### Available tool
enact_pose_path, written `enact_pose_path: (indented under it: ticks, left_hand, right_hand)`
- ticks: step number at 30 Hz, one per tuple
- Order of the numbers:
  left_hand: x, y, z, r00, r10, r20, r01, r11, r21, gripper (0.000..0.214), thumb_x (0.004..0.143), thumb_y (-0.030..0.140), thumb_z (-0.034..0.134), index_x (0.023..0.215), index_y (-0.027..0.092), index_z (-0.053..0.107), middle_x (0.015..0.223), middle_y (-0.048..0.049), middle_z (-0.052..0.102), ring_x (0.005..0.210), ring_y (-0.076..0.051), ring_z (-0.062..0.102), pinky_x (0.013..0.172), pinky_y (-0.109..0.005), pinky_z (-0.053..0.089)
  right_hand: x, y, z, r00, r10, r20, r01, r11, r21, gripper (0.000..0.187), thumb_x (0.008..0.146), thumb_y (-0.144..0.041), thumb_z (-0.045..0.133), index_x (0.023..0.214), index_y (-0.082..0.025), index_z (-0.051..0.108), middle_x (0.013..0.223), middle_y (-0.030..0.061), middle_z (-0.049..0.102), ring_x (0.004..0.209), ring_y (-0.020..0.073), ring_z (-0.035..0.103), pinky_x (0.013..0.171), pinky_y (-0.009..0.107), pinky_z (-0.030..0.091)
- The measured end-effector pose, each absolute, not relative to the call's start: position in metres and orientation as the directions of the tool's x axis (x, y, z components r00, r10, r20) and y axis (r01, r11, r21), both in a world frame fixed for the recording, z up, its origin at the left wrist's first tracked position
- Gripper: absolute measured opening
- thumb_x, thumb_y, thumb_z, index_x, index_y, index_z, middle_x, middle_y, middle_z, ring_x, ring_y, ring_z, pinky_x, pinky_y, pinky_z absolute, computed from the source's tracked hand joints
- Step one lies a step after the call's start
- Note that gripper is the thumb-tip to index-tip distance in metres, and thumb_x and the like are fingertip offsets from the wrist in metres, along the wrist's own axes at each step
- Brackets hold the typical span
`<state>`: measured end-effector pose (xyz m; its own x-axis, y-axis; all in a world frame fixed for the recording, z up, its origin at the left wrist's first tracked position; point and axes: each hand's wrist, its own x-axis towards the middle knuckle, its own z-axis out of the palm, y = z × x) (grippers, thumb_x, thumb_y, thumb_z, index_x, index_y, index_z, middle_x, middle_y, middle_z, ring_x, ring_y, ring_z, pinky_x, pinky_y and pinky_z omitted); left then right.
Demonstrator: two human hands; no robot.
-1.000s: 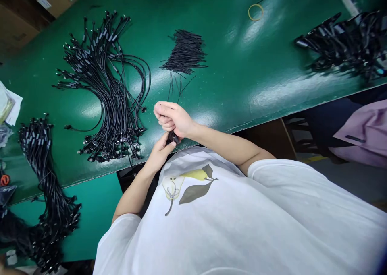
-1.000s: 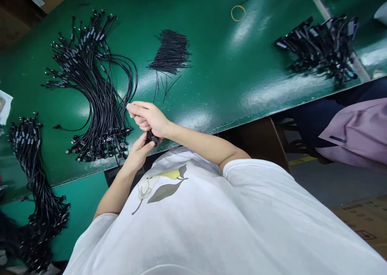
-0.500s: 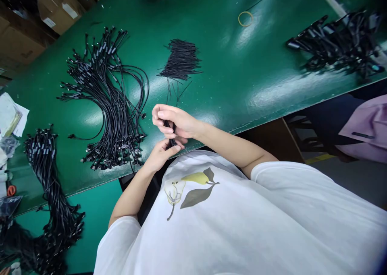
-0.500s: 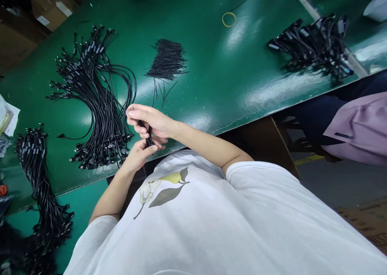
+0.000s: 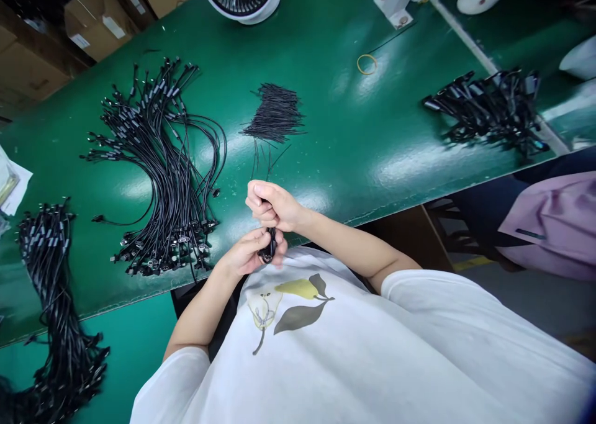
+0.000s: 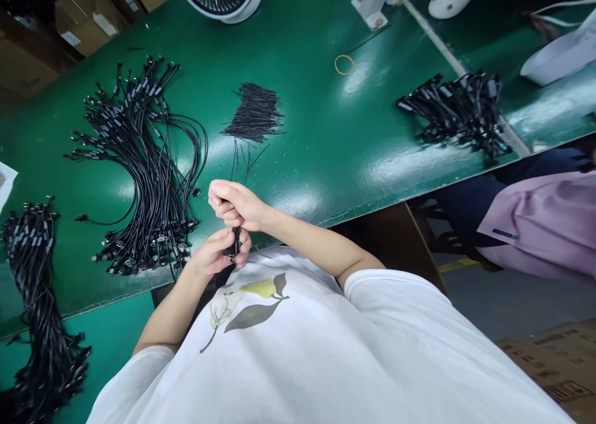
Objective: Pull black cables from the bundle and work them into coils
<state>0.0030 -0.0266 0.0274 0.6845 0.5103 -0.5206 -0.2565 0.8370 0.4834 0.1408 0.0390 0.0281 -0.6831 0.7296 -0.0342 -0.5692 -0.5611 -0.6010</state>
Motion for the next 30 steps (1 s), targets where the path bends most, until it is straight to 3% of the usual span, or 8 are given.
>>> enact_pose_path:
  ticks: [3, 7, 11, 14, 17, 21, 26, 30]
  left_hand:
    - [0.009, -0.031, 0.020, 0.608, 0.581, -0.541, -0.385, 0.812, 0.439, 0.031, 0.076, 0.036, 0.076, 0.092, 0.014, 0.060, 0.065, 0.0046, 0.041, 0.047, -0.004, 0.038, 0.039, -0.014, 0.028]
    - [0.015, -0.035, 0.005, 0.522, 0.596, -0.610, -0.472, 0.798, 0.375, 0.031, 0.081, 0.042, 0.070, 0.083, 0.016, 0.054, 0.067, 0.0036, 0.039, 0.052, -0.005, 0.038, 0.044, -0.014, 0.033]
    - [0.013, -0.026, 0.001, 0.404, 0.646, -0.648, -0.607, 0.719, 0.338, 0.030, 0.086, 0.039, 0.066, 0.077, 0.017, 0.049, 0.064, 0.0048, 0.035, 0.050, -0.004, 0.035, 0.043, -0.013, 0.032]
    - [0.007, -0.015, 0.006, 0.299, 0.720, -0.626, -0.672, 0.624, 0.398, 0.028, 0.088, 0.038, 0.064, 0.077, 0.017, 0.049, 0.064, 0.0046, 0.038, 0.051, -0.005, 0.039, 0.046, -0.014, 0.036]
    - [0.004, -0.010, 0.012, 0.238, 0.748, -0.620, -0.656, 0.594, 0.465, 0.031, 0.085, 0.042, 0.066, 0.076, 0.016, 0.051, 0.063, 0.0042, 0.043, 0.053, -0.007, 0.045, 0.051, -0.017, 0.044]
    - [0.006, -0.013, 0.016, 0.162, 0.741, -0.651, -0.630, 0.586, 0.510, 0.036, 0.081, 0.048, 0.069, 0.077, 0.015, 0.054, 0.062, 0.0039, 0.047, 0.056, -0.008, 0.051, 0.055, -0.021, 0.050]
    - [0.007, -0.022, 0.020, 0.114, 0.782, -0.612, -0.625, 0.536, 0.568, 0.037, 0.079, 0.047, 0.071, 0.075, 0.015, 0.053, 0.062, 0.0038, 0.047, 0.056, -0.007, 0.050, 0.052, -0.018, 0.047]
    - [0.008, -0.027, 0.029, 0.128, 0.844, -0.522, -0.603, 0.484, 0.634, 0.039, 0.078, 0.047, 0.072, 0.074, 0.017, 0.049, 0.062, 0.0057, 0.041, 0.052, -0.006, 0.043, 0.049, -0.018, 0.044]
  right_hand:
    - [0.138, 0.045, 0.013, -0.615, 0.780, -0.115, -0.606, -0.560, -0.565, 0.034, 0.085, -0.046, 0.058, 0.073, -0.020, 0.040, 0.055, -0.0119, 0.027, 0.041, 0.0018, 0.011, 0.032, 0.011, 0.013]
    - [0.133, 0.054, -0.013, -0.520, 0.813, -0.260, -0.628, -0.571, -0.529, 0.021, 0.086, -0.035, 0.054, 0.076, -0.019, 0.045, 0.055, -0.0110, 0.030, 0.042, 0.0030, 0.026, 0.040, 0.014, 0.033]
    - [0.138, 0.052, -0.027, -0.364, 0.909, -0.201, -0.526, -0.379, -0.761, 0.033, 0.084, -0.041, 0.061, 0.108, -0.020, 0.054, 0.096, 0.0013, 0.059, 0.083, 0.0098, 0.061, 0.080, 0.027, 0.054]
    - [0.147, 0.040, -0.029, -0.463, 0.884, 0.068, -0.222, -0.042, -0.974, 0.089, 0.067, -0.048, 0.080, 0.142, -0.026, 0.037, 0.151, 0.0120, 0.032, 0.135, 0.0245, 0.042, 0.111, 0.042, 0.039]
    - [0.151, 0.023, -0.031, -0.640, 0.736, 0.220, -0.004, 0.283, -0.959, 0.118, 0.061, -0.052, 0.084, 0.154, -0.025, 0.016, 0.162, 0.0149, 0.006, 0.150, 0.0318, 0.013, 0.120, 0.051, 0.021]
    - [0.143, 0.007, -0.037, -0.658, 0.699, 0.280, 0.093, 0.444, -0.891, 0.106, 0.081, -0.052, 0.067, 0.157, -0.026, -0.002, 0.162, 0.0155, 0.008, 0.150, 0.0277, 0.013, 0.120, 0.050, 0.024]
    - [0.136, -0.001, -0.036, -0.633, 0.714, 0.300, 0.077, 0.443, -0.893, 0.090, 0.090, -0.043, 0.058, 0.157, -0.027, 0.001, 0.161, 0.0143, 0.016, 0.150, 0.0248, 0.017, 0.121, 0.048, 0.025]
    - [0.141, 0.001, -0.026, -0.640, 0.737, 0.217, 0.035, 0.310, -0.950, 0.101, 0.075, -0.046, 0.076, 0.155, -0.027, 0.017, 0.160, 0.0130, 0.018, 0.149, 0.0288, 0.020, 0.120, 0.051, 0.025]
